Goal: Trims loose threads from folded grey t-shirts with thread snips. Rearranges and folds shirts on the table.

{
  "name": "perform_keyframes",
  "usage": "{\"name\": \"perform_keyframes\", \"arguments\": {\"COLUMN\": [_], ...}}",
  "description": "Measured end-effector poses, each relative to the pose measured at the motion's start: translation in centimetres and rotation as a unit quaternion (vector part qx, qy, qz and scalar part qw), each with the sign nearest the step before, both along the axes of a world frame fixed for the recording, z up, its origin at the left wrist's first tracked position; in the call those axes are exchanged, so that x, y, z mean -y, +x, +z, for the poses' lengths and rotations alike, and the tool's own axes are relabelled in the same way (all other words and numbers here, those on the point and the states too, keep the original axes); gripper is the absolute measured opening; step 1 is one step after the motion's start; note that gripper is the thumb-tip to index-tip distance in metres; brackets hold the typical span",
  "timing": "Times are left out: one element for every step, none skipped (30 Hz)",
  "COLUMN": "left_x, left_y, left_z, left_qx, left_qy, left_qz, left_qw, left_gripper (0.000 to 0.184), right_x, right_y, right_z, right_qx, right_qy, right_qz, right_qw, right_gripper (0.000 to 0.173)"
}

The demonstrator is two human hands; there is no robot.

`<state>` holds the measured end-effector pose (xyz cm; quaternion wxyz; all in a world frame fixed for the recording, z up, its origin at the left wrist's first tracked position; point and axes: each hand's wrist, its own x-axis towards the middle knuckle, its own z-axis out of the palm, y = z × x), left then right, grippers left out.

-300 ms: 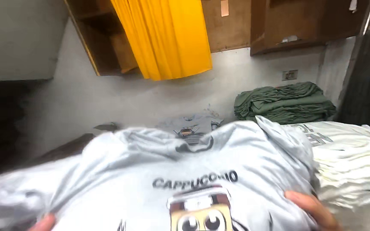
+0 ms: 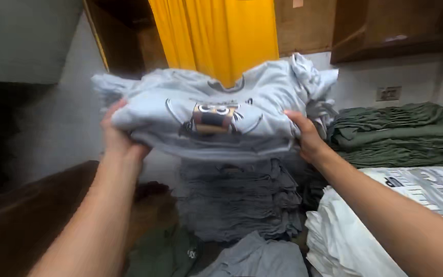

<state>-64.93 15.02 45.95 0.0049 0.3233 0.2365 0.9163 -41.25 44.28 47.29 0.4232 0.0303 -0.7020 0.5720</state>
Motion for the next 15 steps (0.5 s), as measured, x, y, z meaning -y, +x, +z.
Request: {"name": "perform_keyframes", "arguments": {"left_x": [-1.9, -4.0, -6.0, -8.0, -10.0, -11.8, -13.5, -15.0, -16.0, -16.6, -16.9, -16.9, -16.6, -16.2, -15.7], "left_y": [-2.8, -5.5, -8.3, -10.8, -12.7, -14.3, -15.6, -16.7, -17.4, -17.6, -17.6, -17.6, -17.8, -17.9, -17.9], "left_z": [-0.7, -2.0, -4.3, -7.2, -10.7, -14.6, -18.4, -21.3, -22.8, -23.0, -22.6, -22.1, -21.9, -22.1, -22.4], "left_qx": [0.036, 0.066, 0.097, 0.129, 0.161, 0.193, 0.220, 0.239, 0.250, 0.249, 0.239, 0.223, 0.204, 0.189, 0.184], "left_qy": [-0.049, -0.103, -0.157, -0.206, -0.257, -0.307, -0.347, -0.372, -0.392, -0.411, -0.424, -0.428, -0.428, -0.419, -0.404], "left_qz": [0.025, 0.046, 0.061, 0.072, 0.082, 0.096, 0.106, 0.124, 0.148, 0.170, 0.182, 0.180, 0.170, 0.159, 0.150], "left_qw": [0.998, 0.991, 0.981, 0.967, 0.949, 0.927, 0.906, 0.888, 0.873, 0.860, 0.855, 0.857, 0.864, 0.874, 0.884], "left_gripper": [0.026, 0.029, 0.035, 0.042, 0.046, 0.052, 0.060, 0.068, 0.074, 0.076, 0.075, 0.072, 0.067, 0.063, 0.062], "right_x": [-1.6, -3.4, -5.2, -6.9, -8.4, -9.7, -10.8, -11.6, -11.9, -12.1, -12.2, -12.1, -12.0, -11.6, -11.0], "right_y": [-3.0, -5.8, -8.2, -10.3, -11.9, -13.0, -13.9, -14.7, -15.2, -15.6, -15.8, -15.8, -15.8, -15.6, -15.3], "right_z": [-0.3, -1.2, -2.7, -4.9, -7.9, -11.5, -15.1, -18.1, -19.8, -20.7, -21.0, -21.2, -21.4, -21.8, -22.0], "right_qx": [0.015, 0.039, 0.070, 0.103, 0.139, 0.172, 0.192, 0.196, 0.183, 0.161, 0.137, 0.108, 0.080, 0.057, 0.041], "right_qy": [-0.010, -0.028, -0.053, -0.077, -0.099, -0.119, -0.142, -0.165, -0.182, -0.191, -0.193, -0.191, -0.183, -0.173, -0.166], "right_qz": [-0.023, -0.056, -0.088, -0.119, -0.147, -0.169, -0.193, -0.221, -0.236, -0.243, -0.248, -0.248, -0.250, -0.253, -0.256], "right_qw": [1.000, 0.997, 0.992, 0.985, 0.974, 0.963, 0.952, 0.941, 0.937, 0.937, 0.939, 0.944, 0.947, 0.950, 0.951], "right_gripper": [0.042, 0.049, 0.056, 0.063, 0.069, 0.074, 0.080, 0.084, 0.085, 0.083, 0.079, 0.077, 0.076, 0.075, 0.075]}}
